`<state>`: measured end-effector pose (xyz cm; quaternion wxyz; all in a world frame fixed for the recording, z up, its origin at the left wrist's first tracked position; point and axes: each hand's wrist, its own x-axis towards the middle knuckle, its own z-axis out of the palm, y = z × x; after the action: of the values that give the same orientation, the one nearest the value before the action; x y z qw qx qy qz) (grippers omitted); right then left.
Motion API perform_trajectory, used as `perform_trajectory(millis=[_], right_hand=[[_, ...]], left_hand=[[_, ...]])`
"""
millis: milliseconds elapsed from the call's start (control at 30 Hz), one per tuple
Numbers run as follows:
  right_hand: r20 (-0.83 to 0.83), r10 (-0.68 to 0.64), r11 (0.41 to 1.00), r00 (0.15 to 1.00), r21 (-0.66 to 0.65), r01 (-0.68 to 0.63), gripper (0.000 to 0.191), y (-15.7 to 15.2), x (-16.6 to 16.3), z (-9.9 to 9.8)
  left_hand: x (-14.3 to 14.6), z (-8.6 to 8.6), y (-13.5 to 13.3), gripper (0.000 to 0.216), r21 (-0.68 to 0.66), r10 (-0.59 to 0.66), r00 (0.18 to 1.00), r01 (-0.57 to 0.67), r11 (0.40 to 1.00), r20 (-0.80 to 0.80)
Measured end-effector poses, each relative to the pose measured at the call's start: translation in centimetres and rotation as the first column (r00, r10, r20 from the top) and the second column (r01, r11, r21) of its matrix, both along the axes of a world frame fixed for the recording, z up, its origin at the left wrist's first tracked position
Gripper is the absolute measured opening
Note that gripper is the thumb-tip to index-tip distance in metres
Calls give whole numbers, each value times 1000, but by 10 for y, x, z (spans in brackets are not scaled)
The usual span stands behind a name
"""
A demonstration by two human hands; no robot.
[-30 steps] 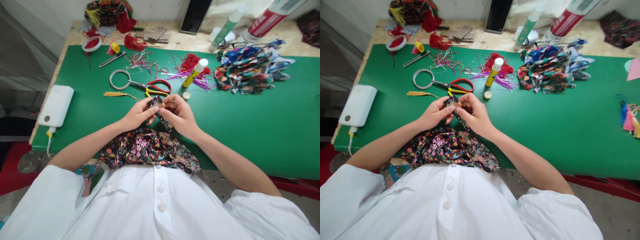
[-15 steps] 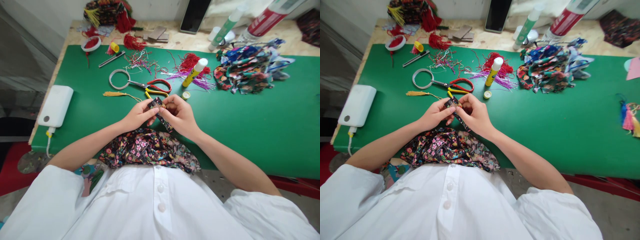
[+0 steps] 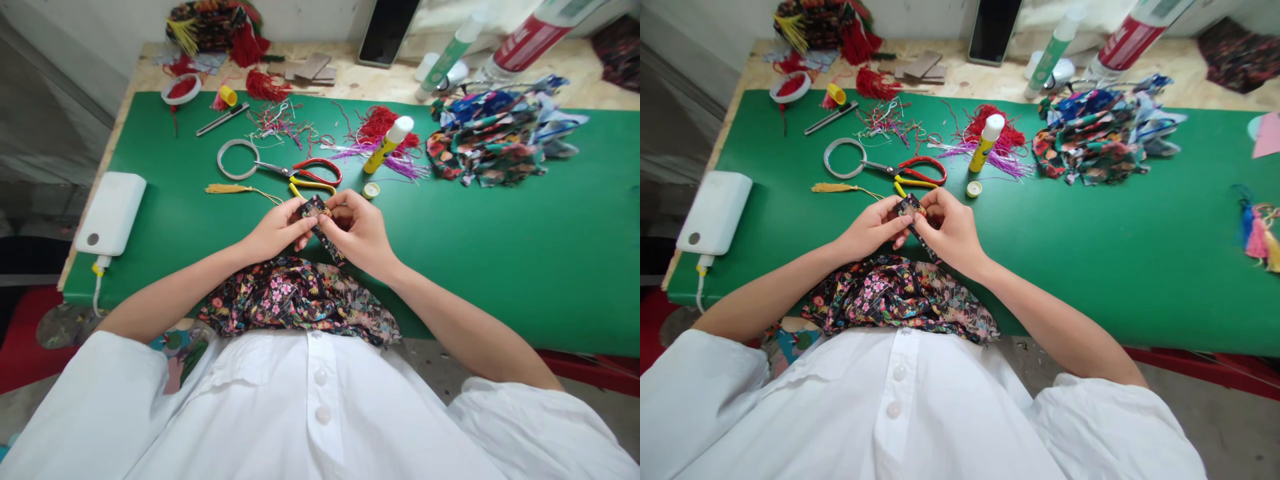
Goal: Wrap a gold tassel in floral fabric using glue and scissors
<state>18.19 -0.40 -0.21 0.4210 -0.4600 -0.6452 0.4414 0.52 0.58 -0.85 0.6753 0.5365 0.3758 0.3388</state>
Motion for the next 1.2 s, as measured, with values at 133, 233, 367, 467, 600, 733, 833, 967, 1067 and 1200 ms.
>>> perform_trajectory(millis=[133,233,367,467,600,733,833,967,1067,1200], right_hand=[[3,-17,1000,1000,15,17,19,3,2,-2],[-1,-5,1000,1000,21,5,18,3,2,-2],[37,3,996,999,87,-6,16,0,1,0],[99,12,985,995,171,-29,13,-3,0,2],[156,23,969,987,241,-60,10,-4,1,1],[176,43,960,983,264,-90,10,-4,3,-1],[183,49,962,982,256,-95,10,-4,3,0],[197,35,965,980,249,-84,13,-4,2,1],[175,35,972,984,224,-74,14,-3,2,1],[116,37,986,993,158,-55,14,-3,2,3]], left_hand=[[1,2,-1,48,-14,-5,1000,5,1000,23],[1,3,-1,44,-34,15,999,-14,999,30],[0,7,-1,37,-74,17,999,-14,997,36],[1,10,-2,34,-119,-2,999,6,993,38],[2,12,-3,33,-135,1,1000,2,991,22],[2,11,-3,32,-132,42,999,-40,991,17],[2,10,-3,35,-125,39,999,-36,991,20],[2,10,-3,40,-102,14,1000,-12,995,26],[2,9,-3,44,-88,5,999,-2,996,42],[2,6,-3,46,-67,-8,998,12,998,59]])
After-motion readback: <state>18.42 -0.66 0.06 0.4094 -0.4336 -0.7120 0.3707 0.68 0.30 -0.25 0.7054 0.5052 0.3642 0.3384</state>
